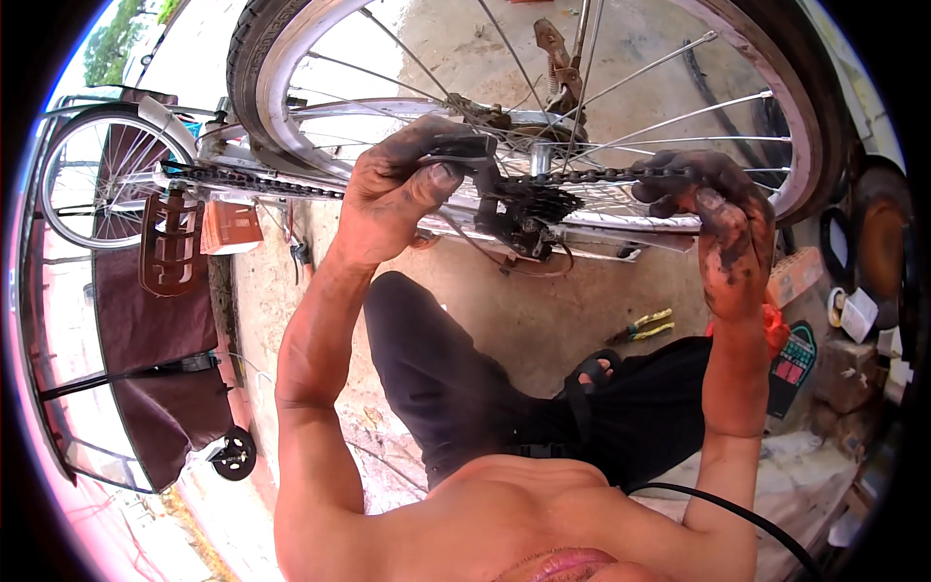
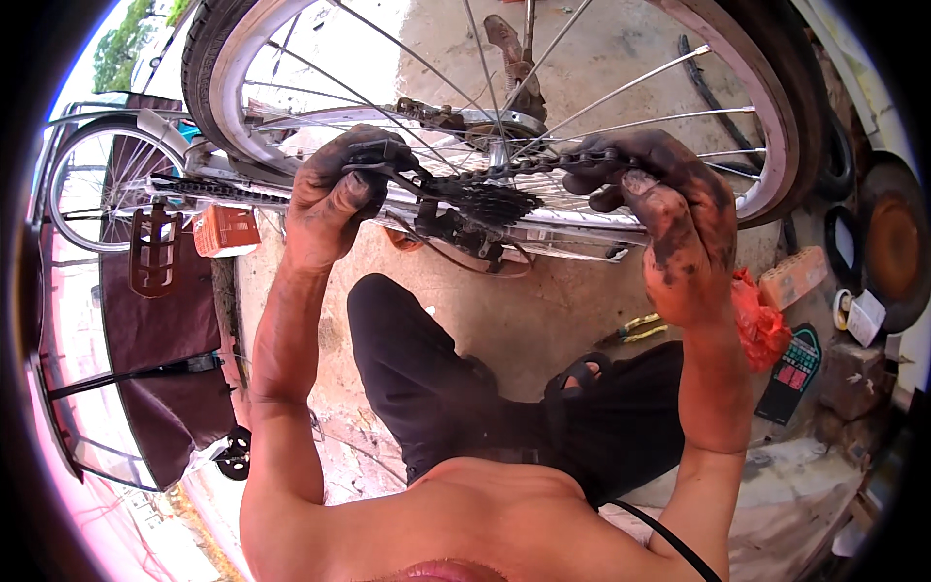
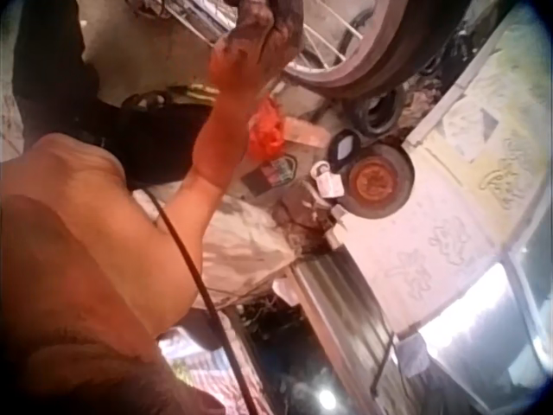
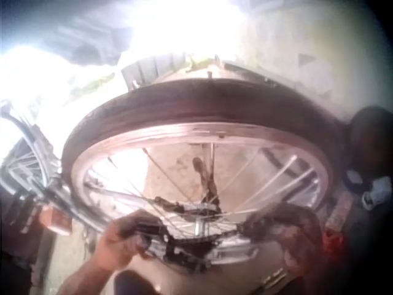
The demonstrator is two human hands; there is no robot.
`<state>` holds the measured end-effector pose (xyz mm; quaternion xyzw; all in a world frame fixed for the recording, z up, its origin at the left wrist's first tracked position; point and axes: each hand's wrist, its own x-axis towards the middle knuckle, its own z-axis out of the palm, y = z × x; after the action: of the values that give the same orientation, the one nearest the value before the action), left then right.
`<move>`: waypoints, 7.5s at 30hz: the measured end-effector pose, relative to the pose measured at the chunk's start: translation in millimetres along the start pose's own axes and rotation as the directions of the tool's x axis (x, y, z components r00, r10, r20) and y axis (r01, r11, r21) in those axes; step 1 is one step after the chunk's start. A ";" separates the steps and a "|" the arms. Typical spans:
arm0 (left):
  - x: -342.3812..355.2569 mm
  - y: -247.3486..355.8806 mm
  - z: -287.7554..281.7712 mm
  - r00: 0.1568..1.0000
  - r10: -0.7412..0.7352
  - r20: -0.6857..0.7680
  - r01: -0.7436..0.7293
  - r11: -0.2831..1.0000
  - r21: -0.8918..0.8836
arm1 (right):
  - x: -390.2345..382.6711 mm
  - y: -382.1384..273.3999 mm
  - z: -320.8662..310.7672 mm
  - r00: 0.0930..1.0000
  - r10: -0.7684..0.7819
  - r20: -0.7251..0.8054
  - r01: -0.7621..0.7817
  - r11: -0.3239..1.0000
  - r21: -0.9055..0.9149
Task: The person repairs a bicycle chain by hand, using pliers to manipulate the links while the bike is upside down.
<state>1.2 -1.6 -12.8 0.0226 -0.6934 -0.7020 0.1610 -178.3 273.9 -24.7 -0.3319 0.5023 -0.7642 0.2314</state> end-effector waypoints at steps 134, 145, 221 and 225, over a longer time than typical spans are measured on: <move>-1.8 63.2 -12.5 0.931 0.062 -0.359 -0.118 0.984 -0.136 | 125.4 7.6 127.4 0.421 -0.249 0.872 0.899 0.247 -0.363; -16.0 63.0 -27.8 0.891 0.135 -0.434 -0.096 0.989 0.111 | 139.4 16.7 147.8 0.430 -0.130 0.893 0.848 0.399 -0.350; 18.9 61.8 -1.0 0.807 0.591 -0.014 -0.372 0.526 0.765 | 103.1 -18.5 136.2 0.801 0.312 0.512 -0.104 0.914 -0.393; 2.5 81.8 2.8 0.878 0.478 -0.022 -0.235 0.471 0.850 | 103.2 -22.5 132.7 0.778 0.365 0.511 -0.169 0.906 -0.389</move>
<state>14.1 1.6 68.0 0.0396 -0.9013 -0.2331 0.3630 -150.0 130.2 60.9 -0.5034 0.5690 -0.4950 0.4216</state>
